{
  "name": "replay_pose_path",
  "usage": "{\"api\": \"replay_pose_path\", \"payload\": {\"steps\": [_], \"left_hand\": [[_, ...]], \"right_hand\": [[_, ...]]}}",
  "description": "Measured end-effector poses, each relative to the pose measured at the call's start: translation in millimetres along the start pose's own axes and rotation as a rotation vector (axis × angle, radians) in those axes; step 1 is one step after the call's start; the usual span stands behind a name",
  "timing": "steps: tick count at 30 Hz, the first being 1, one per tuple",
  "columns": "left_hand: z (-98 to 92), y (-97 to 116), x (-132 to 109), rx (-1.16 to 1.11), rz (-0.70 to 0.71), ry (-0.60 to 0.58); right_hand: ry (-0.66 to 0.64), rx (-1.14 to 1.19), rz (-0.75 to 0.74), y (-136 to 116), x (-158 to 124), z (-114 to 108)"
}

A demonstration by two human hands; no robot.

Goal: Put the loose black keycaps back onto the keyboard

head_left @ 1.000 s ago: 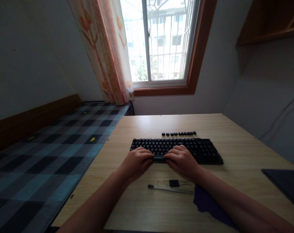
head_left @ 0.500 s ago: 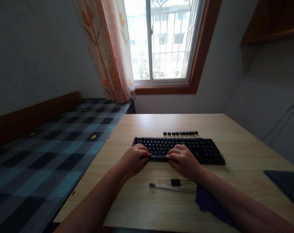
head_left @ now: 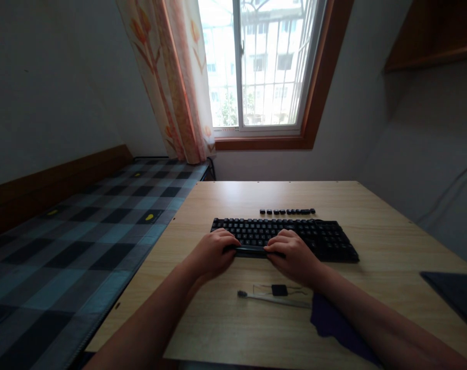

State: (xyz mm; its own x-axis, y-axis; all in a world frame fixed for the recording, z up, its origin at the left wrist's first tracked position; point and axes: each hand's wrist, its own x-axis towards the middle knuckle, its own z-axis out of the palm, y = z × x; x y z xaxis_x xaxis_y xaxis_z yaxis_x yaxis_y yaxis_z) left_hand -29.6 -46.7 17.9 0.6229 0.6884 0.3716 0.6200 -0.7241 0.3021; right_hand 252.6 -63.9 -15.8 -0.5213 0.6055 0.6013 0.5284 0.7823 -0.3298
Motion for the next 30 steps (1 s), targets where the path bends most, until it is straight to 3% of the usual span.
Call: {"api": "replay_pose_path", "payload": {"steps": [30], "left_hand": [[2.6, -1.2, -0.2, 0.034, 0.012, -0.029]], "right_hand": [[-0.008, 0.029, 0.020, 0.3, -1.1, -1.5]]}}
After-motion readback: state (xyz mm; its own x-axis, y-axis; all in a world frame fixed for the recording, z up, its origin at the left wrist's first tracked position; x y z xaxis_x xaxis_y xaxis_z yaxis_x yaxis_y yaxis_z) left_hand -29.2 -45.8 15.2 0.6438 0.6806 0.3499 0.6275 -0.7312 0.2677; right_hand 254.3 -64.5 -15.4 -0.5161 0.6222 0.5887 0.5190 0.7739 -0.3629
